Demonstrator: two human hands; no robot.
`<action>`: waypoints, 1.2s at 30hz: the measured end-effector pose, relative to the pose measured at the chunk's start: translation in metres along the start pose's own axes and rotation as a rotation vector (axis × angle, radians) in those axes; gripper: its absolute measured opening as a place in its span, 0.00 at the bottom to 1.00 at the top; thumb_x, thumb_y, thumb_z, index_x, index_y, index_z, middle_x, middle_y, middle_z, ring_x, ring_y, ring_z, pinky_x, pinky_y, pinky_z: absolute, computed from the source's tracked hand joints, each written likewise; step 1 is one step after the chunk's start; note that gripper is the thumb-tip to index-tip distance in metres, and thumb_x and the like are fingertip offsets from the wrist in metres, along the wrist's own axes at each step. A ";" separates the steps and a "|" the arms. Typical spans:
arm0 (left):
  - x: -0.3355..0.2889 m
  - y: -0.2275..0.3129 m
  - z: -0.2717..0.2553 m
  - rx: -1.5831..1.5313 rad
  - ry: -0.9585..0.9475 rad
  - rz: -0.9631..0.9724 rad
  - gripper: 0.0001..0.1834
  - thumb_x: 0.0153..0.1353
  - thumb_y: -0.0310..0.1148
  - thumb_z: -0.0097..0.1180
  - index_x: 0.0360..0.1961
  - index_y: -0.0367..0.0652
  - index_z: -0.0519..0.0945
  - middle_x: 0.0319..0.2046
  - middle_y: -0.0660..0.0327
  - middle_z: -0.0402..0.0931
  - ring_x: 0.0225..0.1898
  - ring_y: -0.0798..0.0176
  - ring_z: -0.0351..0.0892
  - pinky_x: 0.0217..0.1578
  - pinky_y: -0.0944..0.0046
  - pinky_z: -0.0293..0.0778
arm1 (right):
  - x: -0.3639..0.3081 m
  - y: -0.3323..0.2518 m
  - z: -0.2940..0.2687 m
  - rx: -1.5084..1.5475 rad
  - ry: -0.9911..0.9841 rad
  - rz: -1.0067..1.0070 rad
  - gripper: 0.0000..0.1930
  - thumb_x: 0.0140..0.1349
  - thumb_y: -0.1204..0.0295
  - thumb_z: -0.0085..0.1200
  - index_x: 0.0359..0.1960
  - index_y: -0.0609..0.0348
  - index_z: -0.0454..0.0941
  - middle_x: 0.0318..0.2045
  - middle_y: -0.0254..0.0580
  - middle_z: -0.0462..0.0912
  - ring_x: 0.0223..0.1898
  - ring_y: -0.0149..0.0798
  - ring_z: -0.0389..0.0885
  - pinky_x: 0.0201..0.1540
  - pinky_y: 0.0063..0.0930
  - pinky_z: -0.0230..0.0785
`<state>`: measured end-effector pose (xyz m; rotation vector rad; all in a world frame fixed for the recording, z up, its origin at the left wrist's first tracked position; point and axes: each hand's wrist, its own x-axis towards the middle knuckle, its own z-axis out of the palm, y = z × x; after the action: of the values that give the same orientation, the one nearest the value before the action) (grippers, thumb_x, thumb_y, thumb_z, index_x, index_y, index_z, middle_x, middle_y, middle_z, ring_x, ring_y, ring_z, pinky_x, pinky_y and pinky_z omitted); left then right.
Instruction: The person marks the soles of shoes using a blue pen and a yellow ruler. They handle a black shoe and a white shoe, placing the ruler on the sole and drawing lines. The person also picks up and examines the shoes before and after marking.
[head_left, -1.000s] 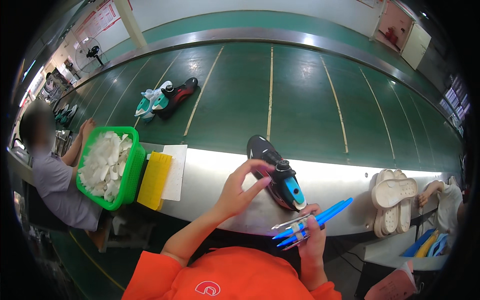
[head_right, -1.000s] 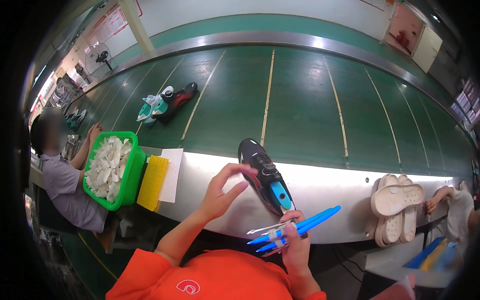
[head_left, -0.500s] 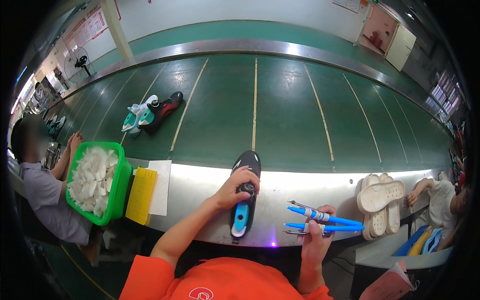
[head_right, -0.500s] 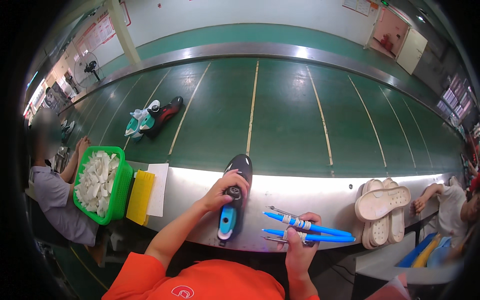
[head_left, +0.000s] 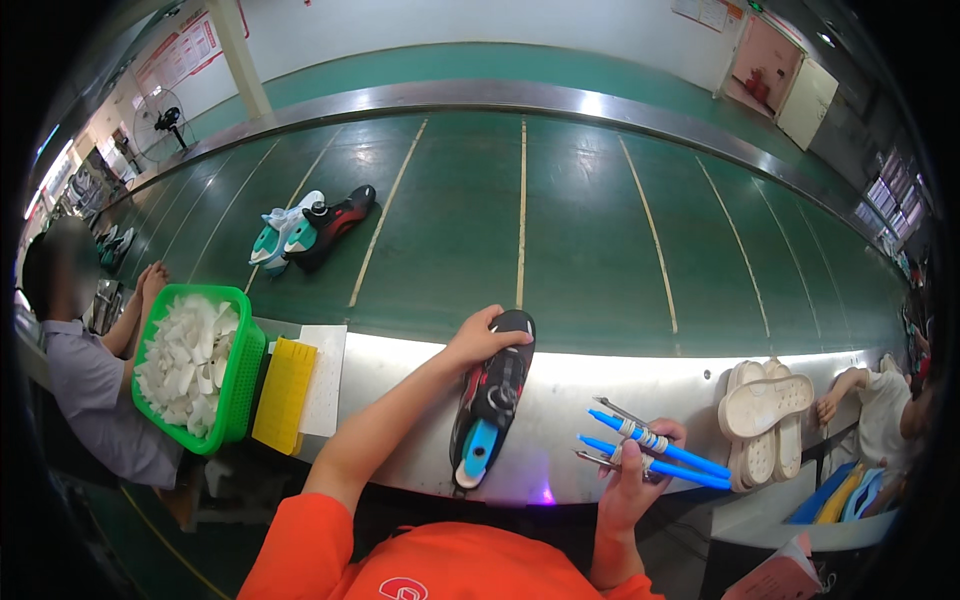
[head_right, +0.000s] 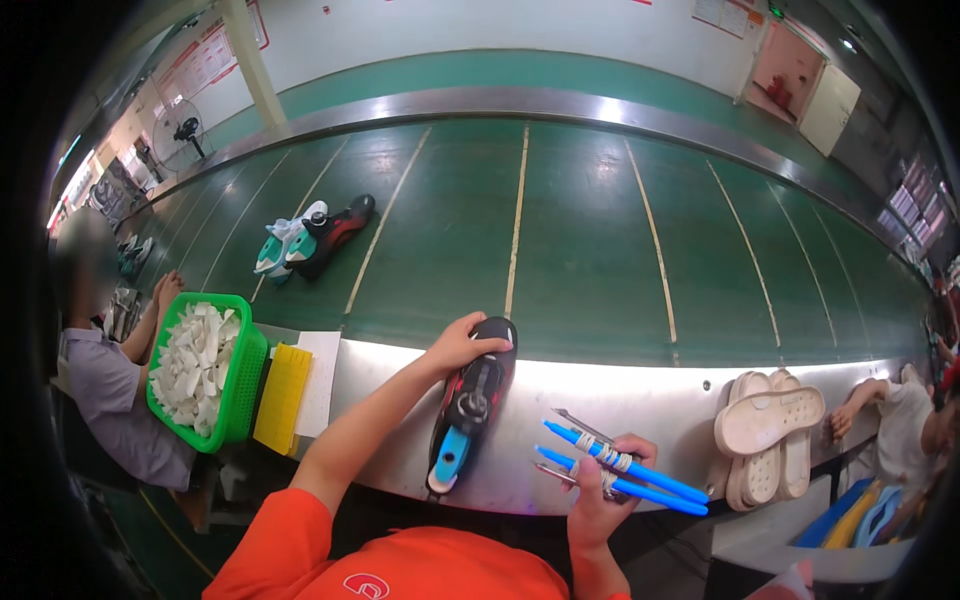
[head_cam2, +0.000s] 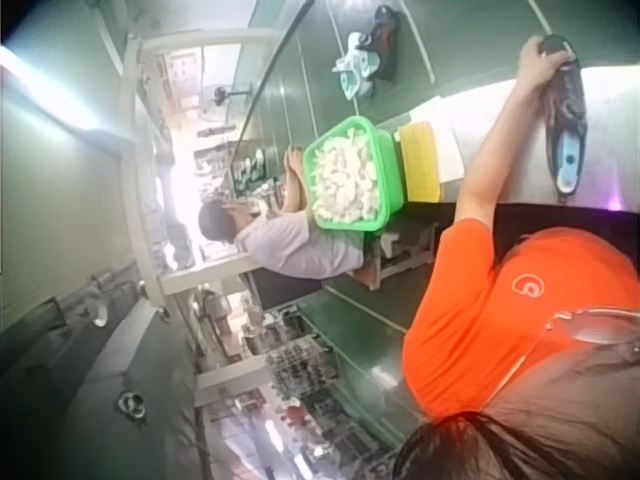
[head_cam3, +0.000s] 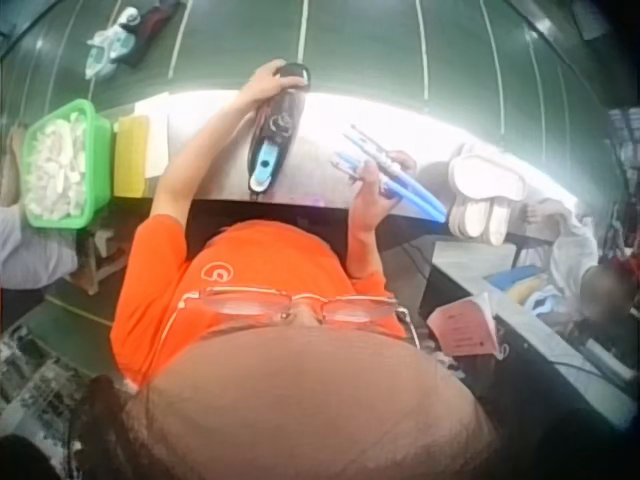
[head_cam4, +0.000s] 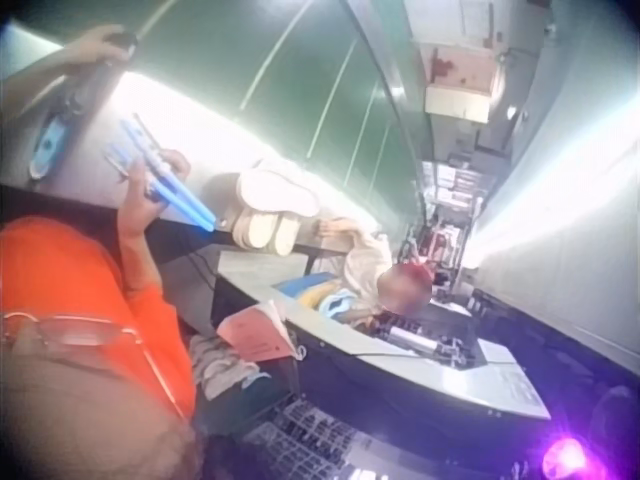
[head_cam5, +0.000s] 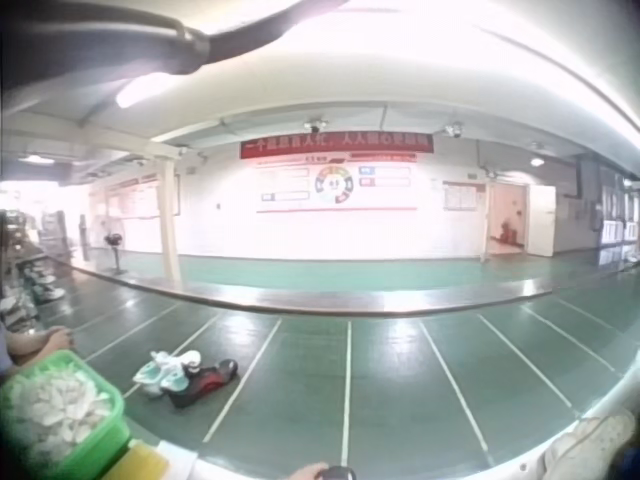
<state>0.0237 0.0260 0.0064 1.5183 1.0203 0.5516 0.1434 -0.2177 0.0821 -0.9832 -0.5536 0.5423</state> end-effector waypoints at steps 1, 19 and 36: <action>-0.007 0.005 -0.001 -0.043 -0.002 0.083 0.24 0.41 0.41 0.69 0.34 0.38 0.74 0.28 0.60 0.76 0.33 0.67 0.76 0.37 0.68 0.72 | -0.001 -0.001 0.001 -0.024 0.007 -0.018 0.19 0.53 0.75 0.55 0.42 0.56 0.59 0.33 0.36 0.63 0.21 0.26 0.70 0.14 0.18 0.67; -0.158 0.099 0.012 -0.001 0.108 0.696 0.21 0.41 0.27 0.69 0.40 0.39 0.79 0.33 0.58 0.81 0.32 0.66 0.82 0.35 0.71 0.76 | -0.013 -0.023 0.043 -0.380 -0.048 -0.740 0.24 0.54 0.59 0.59 0.35 0.53 0.53 0.29 0.38 0.60 0.13 0.27 0.66 0.10 0.16 0.64; -0.160 0.102 0.015 0.066 0.061 0.692 0.24 0.37 0.23 0.70 0.40 0.35 0.78 0.35 0.54 0.81 0.36 0.62 0.82 0.38 0.69 0.76 | 0.002 -0.022 0.044 -0.299 -0.314 -0.789 0.21 0.54 0.63 0.60 0.37 0.53 0.56 0.28 0.37 0.61 0.13 0.27 0.68 0.11 0.16 0.67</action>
<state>-0.0158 -0.1119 0.1318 1.9208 0.5357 1.0548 0.1201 -0.1997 0.1214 -0.8705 -1.2562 -0.1066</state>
